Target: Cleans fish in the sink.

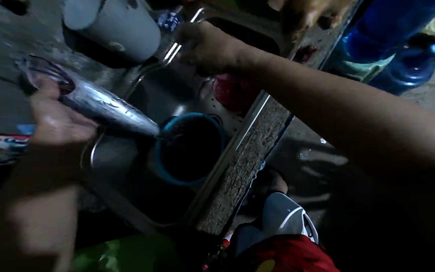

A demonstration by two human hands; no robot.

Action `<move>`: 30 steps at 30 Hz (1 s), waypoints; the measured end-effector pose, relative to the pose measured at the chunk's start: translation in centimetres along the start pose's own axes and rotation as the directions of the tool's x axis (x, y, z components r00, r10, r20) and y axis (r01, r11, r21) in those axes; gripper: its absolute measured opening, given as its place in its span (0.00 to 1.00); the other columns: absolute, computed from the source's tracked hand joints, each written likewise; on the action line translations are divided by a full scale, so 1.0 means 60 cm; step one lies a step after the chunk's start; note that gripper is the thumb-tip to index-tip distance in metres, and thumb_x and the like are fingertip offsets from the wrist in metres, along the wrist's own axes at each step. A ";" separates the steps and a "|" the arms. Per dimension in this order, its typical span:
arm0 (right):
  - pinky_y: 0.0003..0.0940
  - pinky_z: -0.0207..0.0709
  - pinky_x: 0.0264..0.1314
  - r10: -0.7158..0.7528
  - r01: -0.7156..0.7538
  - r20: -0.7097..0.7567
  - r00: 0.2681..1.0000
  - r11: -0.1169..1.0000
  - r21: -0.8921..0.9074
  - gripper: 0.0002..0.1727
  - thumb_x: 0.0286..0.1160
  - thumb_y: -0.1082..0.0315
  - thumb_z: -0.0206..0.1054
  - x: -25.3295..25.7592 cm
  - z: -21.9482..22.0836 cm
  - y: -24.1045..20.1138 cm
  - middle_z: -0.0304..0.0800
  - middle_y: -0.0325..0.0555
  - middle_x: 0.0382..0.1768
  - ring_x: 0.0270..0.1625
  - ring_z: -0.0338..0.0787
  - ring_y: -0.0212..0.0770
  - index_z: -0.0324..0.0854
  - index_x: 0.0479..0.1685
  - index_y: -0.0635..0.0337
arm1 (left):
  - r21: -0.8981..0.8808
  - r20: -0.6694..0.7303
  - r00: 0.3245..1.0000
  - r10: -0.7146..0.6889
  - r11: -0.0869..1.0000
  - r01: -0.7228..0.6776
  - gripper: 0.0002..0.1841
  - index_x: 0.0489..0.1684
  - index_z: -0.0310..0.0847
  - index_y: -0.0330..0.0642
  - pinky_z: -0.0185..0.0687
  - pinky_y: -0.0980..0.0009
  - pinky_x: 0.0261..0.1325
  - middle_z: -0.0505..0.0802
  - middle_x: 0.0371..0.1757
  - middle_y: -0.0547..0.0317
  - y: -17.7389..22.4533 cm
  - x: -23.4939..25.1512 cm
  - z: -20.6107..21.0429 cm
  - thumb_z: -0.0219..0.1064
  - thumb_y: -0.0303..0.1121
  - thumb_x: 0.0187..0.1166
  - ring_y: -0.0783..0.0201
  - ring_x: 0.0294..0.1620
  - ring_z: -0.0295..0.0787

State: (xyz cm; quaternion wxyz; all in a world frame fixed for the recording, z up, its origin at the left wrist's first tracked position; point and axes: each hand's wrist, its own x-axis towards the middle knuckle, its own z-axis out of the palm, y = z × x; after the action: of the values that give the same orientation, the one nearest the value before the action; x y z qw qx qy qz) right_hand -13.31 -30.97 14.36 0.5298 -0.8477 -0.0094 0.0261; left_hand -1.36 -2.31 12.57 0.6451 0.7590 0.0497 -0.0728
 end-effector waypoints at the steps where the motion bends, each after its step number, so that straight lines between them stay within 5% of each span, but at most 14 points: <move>1: 0.29 0.81 0.54 0.015 -0.014 -0.022 1.000 0.999 0.047 0.20 0.88 0.68 0.61 -0.014 -0.005 0.003 0.84 0.56 0.60 0.49 0.87 0.35 0.74 0.73 0.68 | 0.007 0.058 0.998 0.001 1.000 -0.002 0.23 0.77 0.65 0.58 0.80 0.63 0.68 0.84 0.66 0.69 -0.005 0.017 -0.011 0.40 0.55 0.93 0.71 0.66 0.82; 7: 0.27 0.77 0.45 0.048 -0.038 -0.114 0.992 0.995 0.088 0.10 0.84 0.70 0.64 -0.041 -0.009 0.005 0.84 0.46 0.44 0.40 0.82 0.30 0.83 0.54 0.68 | -0.033 0.189 0.981 0.031 0.999 -0.025 0.24 0.76 0.67 0.54 0.80 0.58 0.69 0.85 0.65 0.64 -0.036 0.099 -0.070 0.46 0.55 0.91 0.66 0.65 0.84; 11: 0.29 0.77 0.46 0.052 -0.048 -0.057 0.997 0.997 0.058 0.13 0.87 0.69 0.61 -0.023 0.009 -0.017 0.86 0.50 0.50 0.42 0.83 0.33 0.82 0.61 0.68 | -0.099 -0.047 0.997 -0.053 0.994 0.048 0.21 0.74 0.66 0.57 0.76 0.55 0.72 0.83 0.65 0.64 0.028 0.019 0.016 0.37 0.51 0.93 0.64 0.68 0.80; 13: 0.30 0.76 0.48 0.002 -0.001 -0.036 0.999 1.000 0.023 0.14 0.87 0.69 0.61 -0.008 0.029 -0.029 0.87 0.51 0.50 0.44 0.83 0.34 0.82 0.60 0.69 | -0.124 0.113 0.994 0.012 0.992 0.002 0.22 0.76 0.64 0.58 0.79 0.57 0.71 0.83 0.68 0.66 0.030 0.009 -0.001 0.36 0.51 0.94 0.66 0.70 0.80; 16: 0.43 0.78 0.63 -0.086 0.085 0.003 0.996 0.996 0.023 0.15 0.87 0.69 0.61 0.021 0.069 -0.045 0.89 0.60 0.56 0.57 0.88 0.47 0.83 0.61 0.72 | -0.176 0.076 0.997 0.031 0.984 -0.017 0.18 0.69 0.70 0.59 0.81 0.54 0.64 0.85 0.62 0.67 0.034 -0.002 0.008 0.43 0.51 0.90 0.65 0.64 0.83; 19: 0.52 0.80 0.65 -0.179 0.175 0.050 0.983 0.982 0.065 0.14 0.86 0.71 0.61 0.056 0.112 -0.076 0.90 0.64 0.55 0.58 0.90 0.54 0.84 0.59 0.73 | -0.254 -0.012 1.000 0.010 0.967 -0.013 0.18 0.65 0.73 0.56 0.85 0.53 0.54 0.88 0.55 0.63 0.038 -0.001 0.013 0.46 0.50 0.91 0.63 0.56 0.87; 22: 0.56 0.78 0.69 -0.210 0.197 0.159 0.965 0.976 0.094 0.17 0.87 0.71 0.59 0.102 0.146 -0.113 0.88 0.64 0.61 0.62 0.89 0.57 0.80 0.69 0.69 | -0.294 -0.092 0.995 -0.048 0.956 0.019 0.17 0.60 0.75 0.52 0.85 0.60 0.45 0.88 0.49 0.62 0.039 0.007 0.005 0.47 0.49 0.91 0.65 0.47 0.87; 27: 0.60 0.77 0.72 -0.273 0.274 0.102 0.957 0.962 0.004 0.19 0.86 0.71 0.61 0.171 0.195 -0.120 0.82 0.65 0.71 0.69 0.85 0.62 0.79 0.73 0.64 | -0.289 -0.116 0.988 -0.101 0.955 0.064 0.22 0.75 0.73 0.49 0.80 0.55 0.58 0.85 0.67 0.55 0.052 0.003 -0.004 0.48 0.49 0.92 0.59 0.62 0.82; 30: 0.57 0.79 0.70 -0.268 0.267 0.104 0.958 0.963 0.029 0.19 0.84 0.73 0.62 0.197 0.206 -0.112 0.80 0.64 0.72 0.67 0.87 0.60 0.79 0.72 0.62 | -0.275 -0.148 0.980 -0.132 0.958 0.088 0.21 0.73 0.75 0.47 0.77 0.54 0.61 0.85 0.67 0.53 0.060 0.006 -0.005 0.48 0.47 0.93 0.57 0.64 0.81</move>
State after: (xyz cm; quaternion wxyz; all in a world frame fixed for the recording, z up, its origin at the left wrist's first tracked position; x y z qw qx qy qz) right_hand -2.13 -16.41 14.58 0.5334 -0.8321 -0.1521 -0.0003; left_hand -0.36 -2.60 16.04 0.7300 0.6647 0.1542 -0.0384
